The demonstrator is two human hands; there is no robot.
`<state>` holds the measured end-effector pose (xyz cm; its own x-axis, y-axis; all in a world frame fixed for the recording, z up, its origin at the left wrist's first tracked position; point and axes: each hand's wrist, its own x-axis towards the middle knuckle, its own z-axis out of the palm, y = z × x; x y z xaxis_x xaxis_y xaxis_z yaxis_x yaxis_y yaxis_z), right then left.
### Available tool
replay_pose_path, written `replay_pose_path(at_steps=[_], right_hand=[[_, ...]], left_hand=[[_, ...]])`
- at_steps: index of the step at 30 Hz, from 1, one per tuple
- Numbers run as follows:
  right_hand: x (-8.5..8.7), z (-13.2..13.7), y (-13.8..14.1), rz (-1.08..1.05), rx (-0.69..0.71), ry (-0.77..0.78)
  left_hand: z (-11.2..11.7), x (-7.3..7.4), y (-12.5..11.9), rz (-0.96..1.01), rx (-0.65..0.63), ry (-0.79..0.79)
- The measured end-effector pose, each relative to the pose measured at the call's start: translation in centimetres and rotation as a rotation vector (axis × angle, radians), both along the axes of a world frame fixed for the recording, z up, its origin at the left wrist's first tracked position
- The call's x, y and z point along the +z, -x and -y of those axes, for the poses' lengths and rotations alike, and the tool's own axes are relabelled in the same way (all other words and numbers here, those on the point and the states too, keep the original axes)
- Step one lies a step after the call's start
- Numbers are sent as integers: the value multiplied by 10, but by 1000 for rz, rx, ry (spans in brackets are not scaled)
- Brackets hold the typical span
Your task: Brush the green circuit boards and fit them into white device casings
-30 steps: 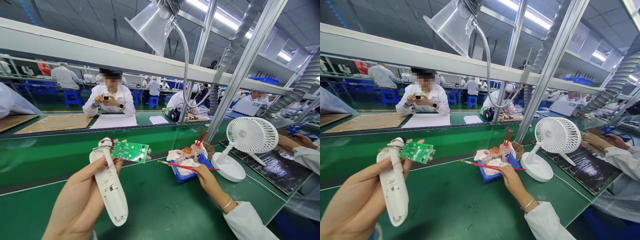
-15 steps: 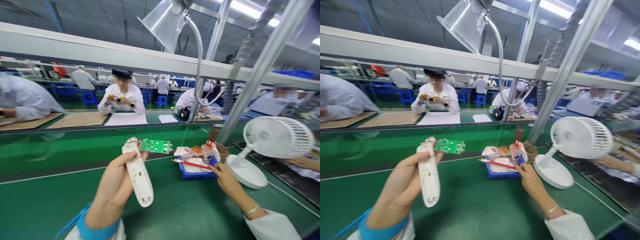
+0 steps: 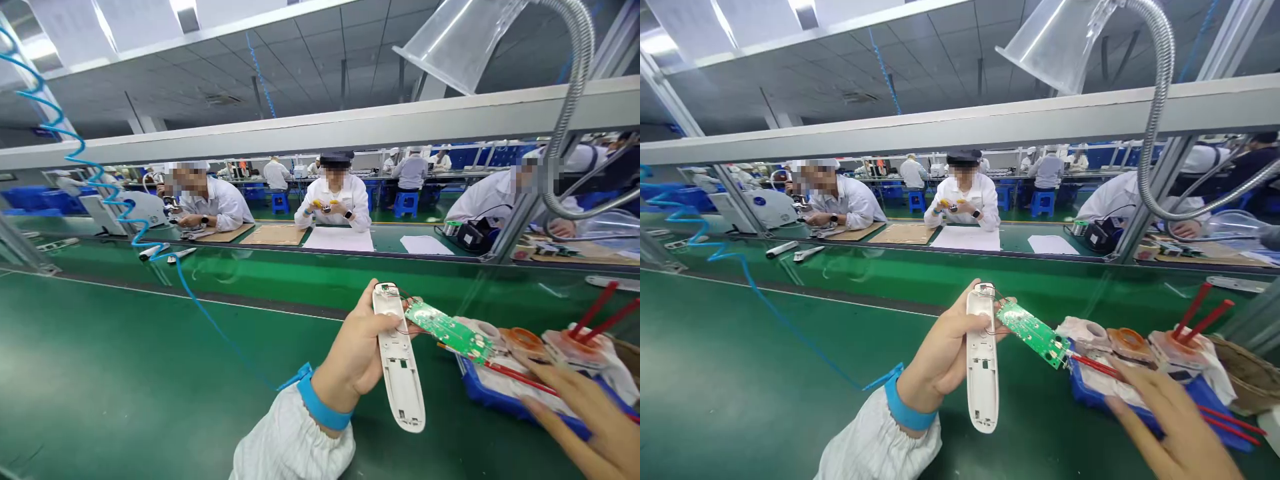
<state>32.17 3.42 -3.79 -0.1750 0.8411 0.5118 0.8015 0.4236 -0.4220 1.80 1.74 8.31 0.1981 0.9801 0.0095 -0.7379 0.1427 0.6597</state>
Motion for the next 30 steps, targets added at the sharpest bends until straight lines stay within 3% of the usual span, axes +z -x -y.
replay_pose_path(at_steps=[3,6,8,11,17,23,30], right_hand=[[48,10,66,-386,199,364],[81,8,105,-885,450,798],[90,3,117,-1060,604,982],[90,-5,121,-1148,709,1104],[89,-18,110,-1081,736,1096],[93,-13,109,-911,590,1007],[77,-2,128,-549,326,458]], left_hand=[[2,-5,-4,-113,-40,-27],[2,-12,-3,-222,-57,-103],[1,-16,-1,-301,-65,-151],[-3,-20,4,-490,-66,-191],[-10,-25,7,-1110,131,-320],[-19,-28,1,-1315,205,-540],[-31,-44,-7,-1476,399,-684]])
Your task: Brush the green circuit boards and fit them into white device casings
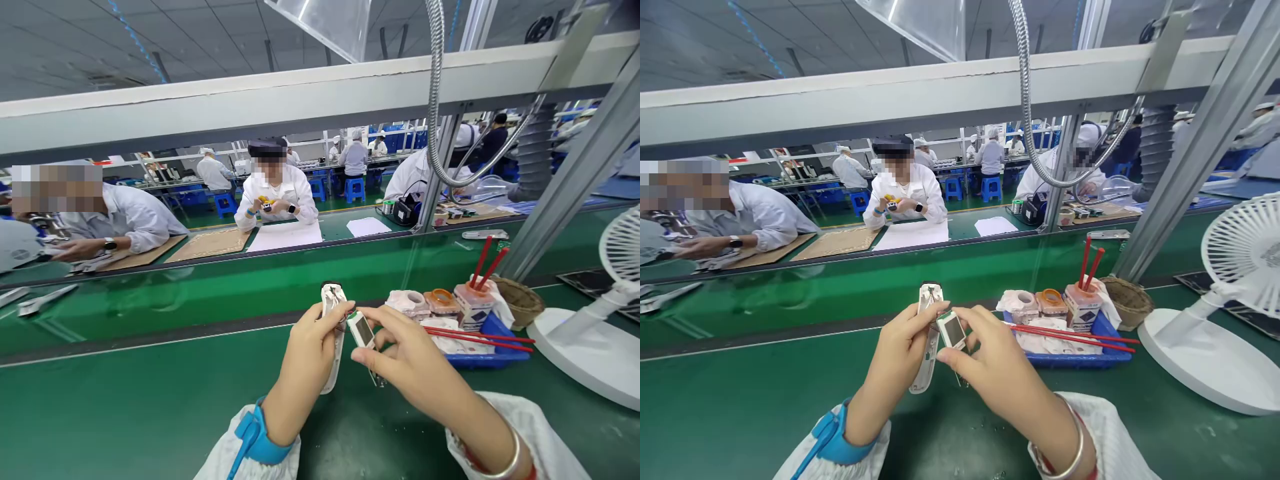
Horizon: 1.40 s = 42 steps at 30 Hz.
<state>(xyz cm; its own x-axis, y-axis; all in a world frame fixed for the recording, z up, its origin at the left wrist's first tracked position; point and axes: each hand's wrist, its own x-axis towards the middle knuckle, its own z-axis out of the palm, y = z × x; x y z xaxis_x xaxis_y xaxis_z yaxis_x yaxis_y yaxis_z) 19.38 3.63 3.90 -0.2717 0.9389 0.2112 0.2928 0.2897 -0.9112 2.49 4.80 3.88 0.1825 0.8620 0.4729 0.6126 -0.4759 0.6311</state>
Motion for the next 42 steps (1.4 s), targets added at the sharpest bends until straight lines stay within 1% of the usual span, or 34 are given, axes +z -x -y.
replay_pose_path(at_steps=[2,5,8,10,13,15,18,20,22,25,28,31,35,39,42], right_hand=[[-1,3,4,15,19,-35],[-2,5,8,-41,46,-20],[-5,4,9,-44,-9,-57],[-7,3,10,-28,-47,-99],[-10,1,11,-40,-69,-119],[-8,0,11,-106,-52,-56],[-4,-4,9,-269,37,166],[-3,-8,5,-348,79,303],[-4,-11,1,-356,74,345],[-4,-15,-2,-235,19,268],[-3,-16,-2,-127,-34,171],[-3,-17,0,-124,-49,134],[-6,-15,3,-103,-95,94],[-8,-11,8,-13,-166,16],[-12,-7,15,0,-239,-49]], left_hand=[[0,-3,-2,-4,36,-46],[1,-5,-5,-11,77,-101],[1,-8,-7,0,100,-116],[1,-11,-8,15,90,-100],[-1,-14,-9,-40,34,-67],[-2,-14,-10,-85,-12,-64],[-4,-10,-9,-105,-85,-55],[-5,-5,-7,-124,-145,-20],[-4,-1,-6,-146,-199,35],[-3,1,-7,-146,-222,103],[-4,-2,-11,-102,-177,139],[-5,-5,-15,-37,-123,175],[-5,-6,-16,24,-94,235],[-5,-13,-16,57,-41,217],[-6,-19,-16,114,-28,170]])
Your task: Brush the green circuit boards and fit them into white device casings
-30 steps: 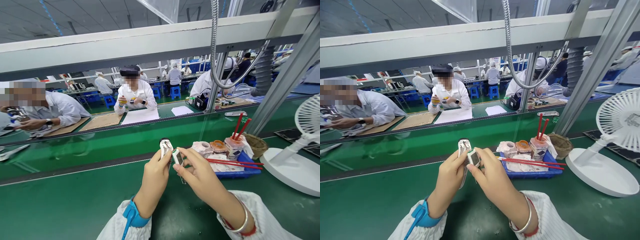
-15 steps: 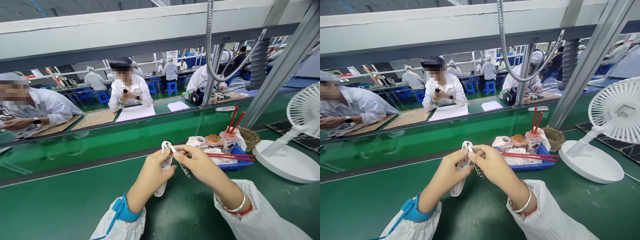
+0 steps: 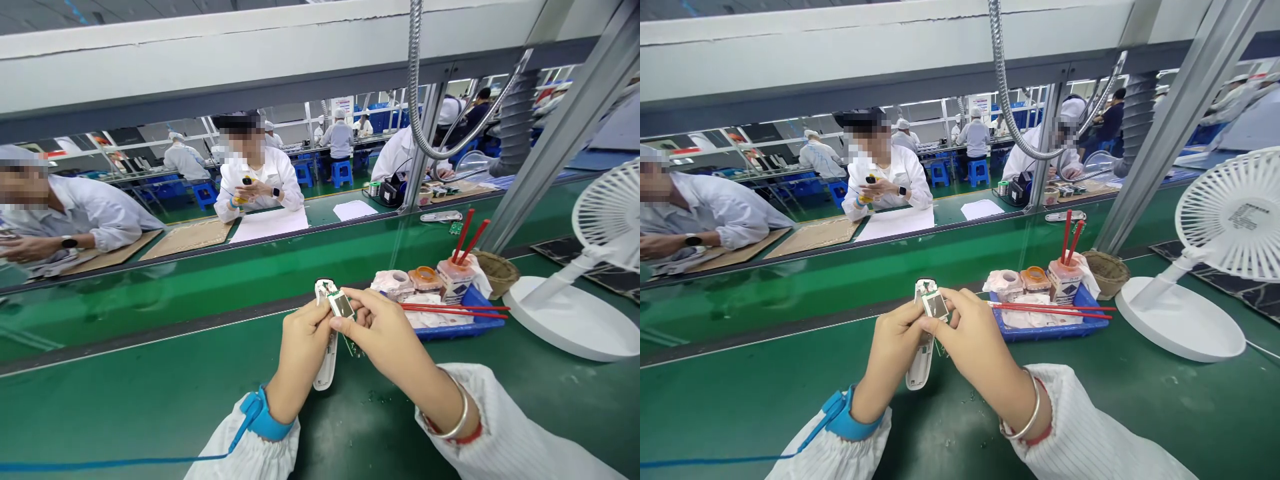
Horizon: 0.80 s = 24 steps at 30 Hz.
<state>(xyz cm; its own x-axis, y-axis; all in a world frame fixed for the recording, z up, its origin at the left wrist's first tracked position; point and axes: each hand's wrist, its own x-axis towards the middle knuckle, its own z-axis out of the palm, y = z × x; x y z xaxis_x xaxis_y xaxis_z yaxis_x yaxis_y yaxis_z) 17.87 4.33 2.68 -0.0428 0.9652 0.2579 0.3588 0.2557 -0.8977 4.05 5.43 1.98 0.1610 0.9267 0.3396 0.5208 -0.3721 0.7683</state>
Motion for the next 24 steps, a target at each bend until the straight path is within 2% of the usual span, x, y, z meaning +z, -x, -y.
replay_pose_path(at_steps=[6,13,17,21,24], right_hand=[[-11,6,9,66,-96,-158],[-4,13,5,313,-67,-251],[0,8,0,300,-57,-207],[3,-2,-8,170,-67,-85],[5,-6,-12,109,-63,-56]], left_hand=[[2,-3,-1,43,14,-78],[3,-5,-1,95,27,-63],[1,-3,0,169,-2,95],[1,5,4,561,-213,383],[2,9,4,781,-261,494]])
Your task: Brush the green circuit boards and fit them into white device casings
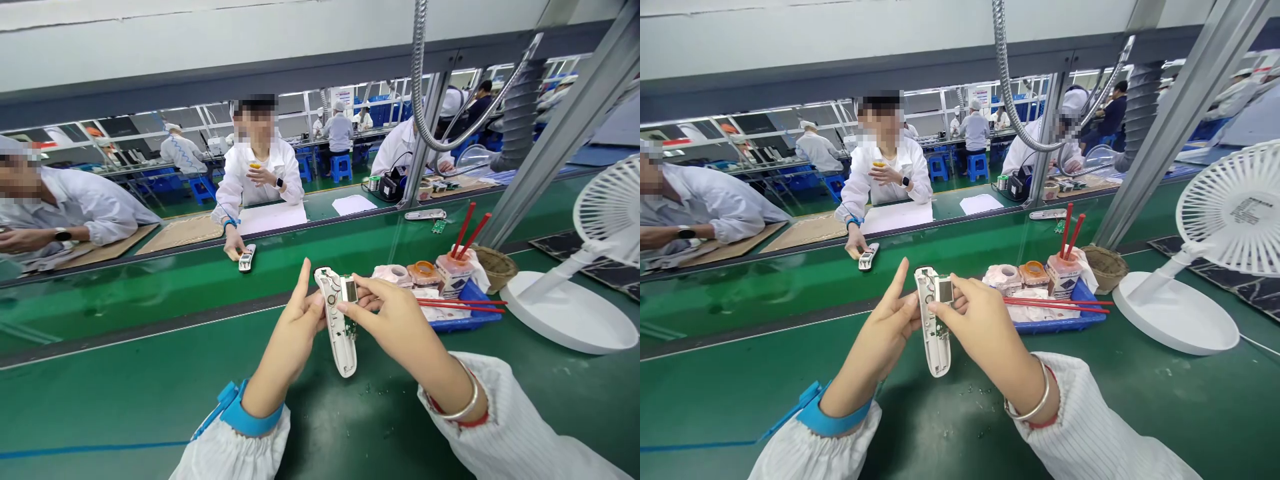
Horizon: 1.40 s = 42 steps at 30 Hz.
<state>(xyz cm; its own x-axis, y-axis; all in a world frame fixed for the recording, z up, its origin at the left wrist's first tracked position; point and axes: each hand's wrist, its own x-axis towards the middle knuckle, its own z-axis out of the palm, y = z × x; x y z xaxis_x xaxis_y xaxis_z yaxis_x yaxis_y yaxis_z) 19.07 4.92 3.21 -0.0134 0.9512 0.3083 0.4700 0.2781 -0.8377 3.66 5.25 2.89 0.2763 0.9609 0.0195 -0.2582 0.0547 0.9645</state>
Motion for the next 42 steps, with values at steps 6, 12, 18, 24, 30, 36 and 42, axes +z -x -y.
replay_pose_path(at_steps=[6,12,18,24,30,36,42], right_hand=[[-2,-1,1,-2,-45,-97],[-6,-1,3,70,-92,-121],[-4,0,2,142,-73,-103],[-7,5,6,294,-107,-166],[-13,6,10,268,-141,-308],[-13,7,11,274,-171,-353],[-25,12,18,336,-134,-489]], left_hand=[[0,1,-5,64,23,82],[-1,-1,-8,81,36,82],[-2,-3,-11,120,8,50],[0,-4,-10,149,-11,38],[0,-2,-11,146,40,56],[2,1,-12,181,33,64],[6,1,-13,16,115,-15]])
